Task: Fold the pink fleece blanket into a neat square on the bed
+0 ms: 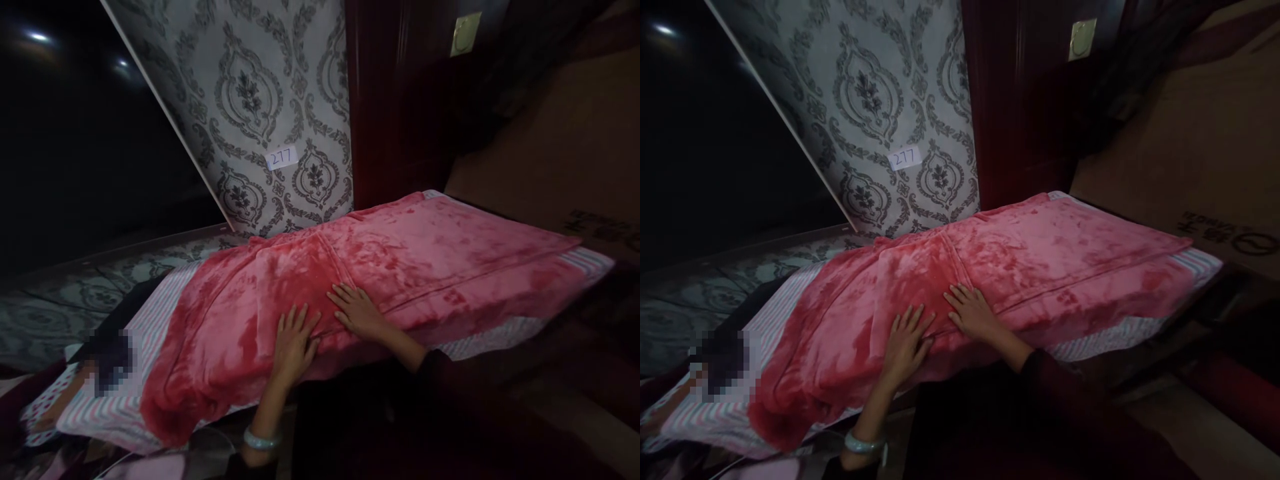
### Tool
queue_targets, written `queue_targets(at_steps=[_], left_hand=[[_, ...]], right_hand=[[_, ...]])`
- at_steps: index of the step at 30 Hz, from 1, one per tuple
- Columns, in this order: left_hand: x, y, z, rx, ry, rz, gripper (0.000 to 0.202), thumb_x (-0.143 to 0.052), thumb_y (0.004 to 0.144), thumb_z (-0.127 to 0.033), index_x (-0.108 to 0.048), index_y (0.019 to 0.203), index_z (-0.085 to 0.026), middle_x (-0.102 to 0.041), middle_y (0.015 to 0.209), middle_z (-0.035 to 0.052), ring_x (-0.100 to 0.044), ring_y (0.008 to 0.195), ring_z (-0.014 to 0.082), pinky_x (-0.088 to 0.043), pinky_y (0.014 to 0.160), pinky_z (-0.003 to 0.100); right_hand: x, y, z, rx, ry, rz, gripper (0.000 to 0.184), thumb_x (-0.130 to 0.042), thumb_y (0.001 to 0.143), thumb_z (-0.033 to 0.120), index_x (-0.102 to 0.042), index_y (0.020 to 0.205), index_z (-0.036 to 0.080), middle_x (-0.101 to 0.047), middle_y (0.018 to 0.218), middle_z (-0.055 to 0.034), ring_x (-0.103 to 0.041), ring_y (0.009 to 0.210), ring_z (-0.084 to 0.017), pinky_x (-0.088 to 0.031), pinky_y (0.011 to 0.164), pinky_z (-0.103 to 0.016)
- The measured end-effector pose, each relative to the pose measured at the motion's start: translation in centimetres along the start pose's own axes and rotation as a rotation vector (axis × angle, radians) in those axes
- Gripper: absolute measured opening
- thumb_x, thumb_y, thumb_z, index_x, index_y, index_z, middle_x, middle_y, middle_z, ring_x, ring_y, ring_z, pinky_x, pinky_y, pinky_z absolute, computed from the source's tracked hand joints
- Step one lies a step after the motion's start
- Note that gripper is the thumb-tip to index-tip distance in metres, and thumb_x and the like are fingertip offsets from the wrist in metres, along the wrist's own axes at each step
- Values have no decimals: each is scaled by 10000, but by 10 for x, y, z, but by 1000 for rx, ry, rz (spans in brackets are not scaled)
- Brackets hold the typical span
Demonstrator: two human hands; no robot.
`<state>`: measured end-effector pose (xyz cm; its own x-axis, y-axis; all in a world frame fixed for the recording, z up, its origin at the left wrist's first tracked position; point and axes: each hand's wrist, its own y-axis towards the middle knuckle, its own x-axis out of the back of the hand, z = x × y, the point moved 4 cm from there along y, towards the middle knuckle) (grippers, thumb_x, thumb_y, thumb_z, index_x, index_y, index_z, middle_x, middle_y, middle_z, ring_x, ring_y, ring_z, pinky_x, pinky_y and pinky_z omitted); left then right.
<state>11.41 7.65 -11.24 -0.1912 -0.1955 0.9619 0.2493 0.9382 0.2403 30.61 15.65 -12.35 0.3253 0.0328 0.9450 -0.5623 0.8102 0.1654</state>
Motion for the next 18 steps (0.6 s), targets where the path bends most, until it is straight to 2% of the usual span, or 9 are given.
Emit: queue_targets(at_steps=[2, 4, 6, 8, 11, 14, 18], left_hand=[[7, 1, 8, -10, -115, 54, 535, -628, 945, -368, -580, 1476, -321, -463, 1623, 69, -370, 1532, 343, -308, 1235, 635], [17, 11, 18, -17, -244, 85, 476, -531, 994, -370, -602, 1456, -282, -531, 1573, 80, -450, 1489, 294, -356, 1232, 575], [28, 32, 26, -31, -326, 83, 472, -435, 1027, -347, -595, 1458, -239, -581, 1527, 92, -520, 1437, 250, -398, 1221, 514], [35, 64, 29, -70, -324, 95, 494, -422, 1023, -334, -566, 1478, -208, -576, 1531, 102, -524, 1434, 237, -396, 1228, 489], [30, 122, 25, -120, -222, 165, 524, -434, 1005, -303, -525, 1508, -188, -491, 1601, 104, -442, 1497, 213, -333, 1268, 434], [15, 175, 23, -57, -82, 266, 573, -434, 1018, -339, -440, 1570, -185, -359, 1677, 103, -306, 1566, 191, -250, 1295, 387], [-4, 225, 32, 68, 16, 347, 626, -415, 1036, -427, -349, 1617, -202, -249, 1716, 117, -179, 1603, 260, -178, 1295, 534]], right_hand=[[3, 1, -2, 0, 34, 4, 544, -430, 1053, 358, -462, 1583, 240, -348, 1664, -84, -282, 1552, -280, -234, 1234, -589], [11, 6, -3, 29, 89, -16, 490, -422, 1061, 358, -553, 1518, 242, -464, 1597, -102, -366, 1511, -283, -233, 1227, -603], [22, 14, -3, 84, 141, -75, 448, -393, 1074, 342, -646, 1429, 241, -602, 1474, -108, -459, 1449, -274, -226, 1236, -588], [32, 23, -2, 128, 155, -136, 447, -388, 1079, 337, -655, 1422, 233, -637, 1431, -107, -479, 1433, -268, -224, 1251, -554], [29, 34, -2, 165, 81, -108, 525, -475, 1060, 405, -523, 1547, 216, -461, 1597, -125, -340, 1526, -289, -202, 1266, -548], [10, 35, -5, 174, 29, -4, 597, -508, 1051, 469, -439, 1601, 246, -312, 1678, -119, -228, 1570, -305, -177, 1269, -563], [-3, 31, -11, 149, 92, 14, 582, -480, 1065, 474, -403, 1617, 306, -281, 1693, -78, -189, 1581, -297, -166, 1272, -567]])
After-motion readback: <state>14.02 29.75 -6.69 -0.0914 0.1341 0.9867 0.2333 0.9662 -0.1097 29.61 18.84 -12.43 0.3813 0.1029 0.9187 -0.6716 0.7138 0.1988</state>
